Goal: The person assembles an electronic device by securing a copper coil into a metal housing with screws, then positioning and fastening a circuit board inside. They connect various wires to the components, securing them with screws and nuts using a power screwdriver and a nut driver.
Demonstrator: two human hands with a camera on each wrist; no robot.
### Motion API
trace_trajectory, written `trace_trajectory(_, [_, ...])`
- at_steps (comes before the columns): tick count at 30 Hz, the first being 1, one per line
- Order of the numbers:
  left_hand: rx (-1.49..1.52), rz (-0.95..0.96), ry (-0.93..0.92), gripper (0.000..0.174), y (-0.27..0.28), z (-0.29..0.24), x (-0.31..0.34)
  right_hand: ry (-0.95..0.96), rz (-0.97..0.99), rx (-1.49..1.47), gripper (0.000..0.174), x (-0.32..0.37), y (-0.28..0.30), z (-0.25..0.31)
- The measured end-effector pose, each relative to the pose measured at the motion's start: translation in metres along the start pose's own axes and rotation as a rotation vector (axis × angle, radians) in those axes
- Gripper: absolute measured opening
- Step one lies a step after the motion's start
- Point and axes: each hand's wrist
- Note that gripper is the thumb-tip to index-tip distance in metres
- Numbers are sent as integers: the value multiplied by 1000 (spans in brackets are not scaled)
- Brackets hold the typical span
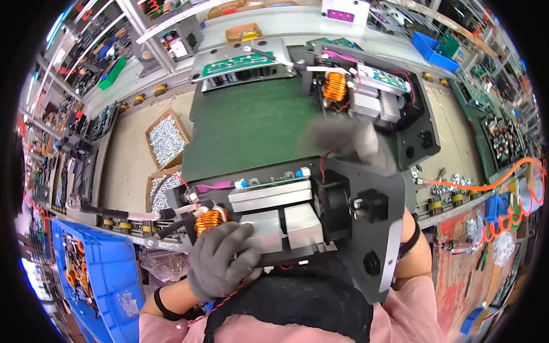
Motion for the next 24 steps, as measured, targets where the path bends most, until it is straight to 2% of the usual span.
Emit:
trace_trajectory(1, [6,-3,-46,41,0,1,3,78,133,-130,48,-12,0,-3])
trace_trajectory(2, [-12,-57,-24,37,0,3,-1,137,278,-267,56,-23,0,-6])
trace_trajectory(4, [-11,-98,1,36,5,12,-8,273,337,-363,45,-35,-2,-2])
trace_trajectory(5, [13,-119,-2,34,7,15,-9,346,317,-353,43,-38,-6,1])
trace_trajectory(6, [-51,-149,-11,31,7,16,-9,541,243,-271,40,-34,-16,8])
trace_trajectory(7, [-59,-145,1,31,0,20,-6,635,355,-189,44,-33,-18,18])
trace_trajectory(8, [-158,-222,-34,24,-11,28,-2,733,468,-118,49,-32,-20,28])
trace_trajectory(9, [-256,-293,-74,18,-22,37,2,764,427,-83,52,-24,-27,30])
trace_trajectory(10, [-259,-270,-70,18,-30,46,3,757,443,-31,55,-22,-28,26])
trace_trajectory(11, [-225,-172,-48,22,-35,53,5,792,440,58,47,-23,-32,20])
trace_trajectory(13, [-263,-19,62,29,-31,38,10,614,497,78,33,-23,-12,-1])
trace_trajectory(16, [-176,37,-50,37,-32,44,40,739,772,389,10,-2,-2,-5])
trace_trajectory(17, [-97,130,-116,36,-17,48,41,729,770,372,10,7,0,-10])
trace_trajectory(19, [126,120,-85,38,-13,44,52,719,686,515,11,18,5,-16])
trace_trajectory(20, [136,132,-77,38,-8,40,56,720,667,498,13,18,5,-16])
trace_trajectory(22, [110,363,-29,41,8,34,60,695,662,505,14,17,10,-14])
trace_trajectory(23, [111,372,-32,41,15,36,64,694,661,522,15,17,13,-13])
trace_trajectory(24, [321,542,106,42,24,40,71,676,647,530,17,18,16,-12])
Point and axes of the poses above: each hand's wrist, its own x-axis away from the middle knuckle, its own y-axis out of the back of the hand, z = x × y, and after that the axes turned 1 degree about -y, right-handed
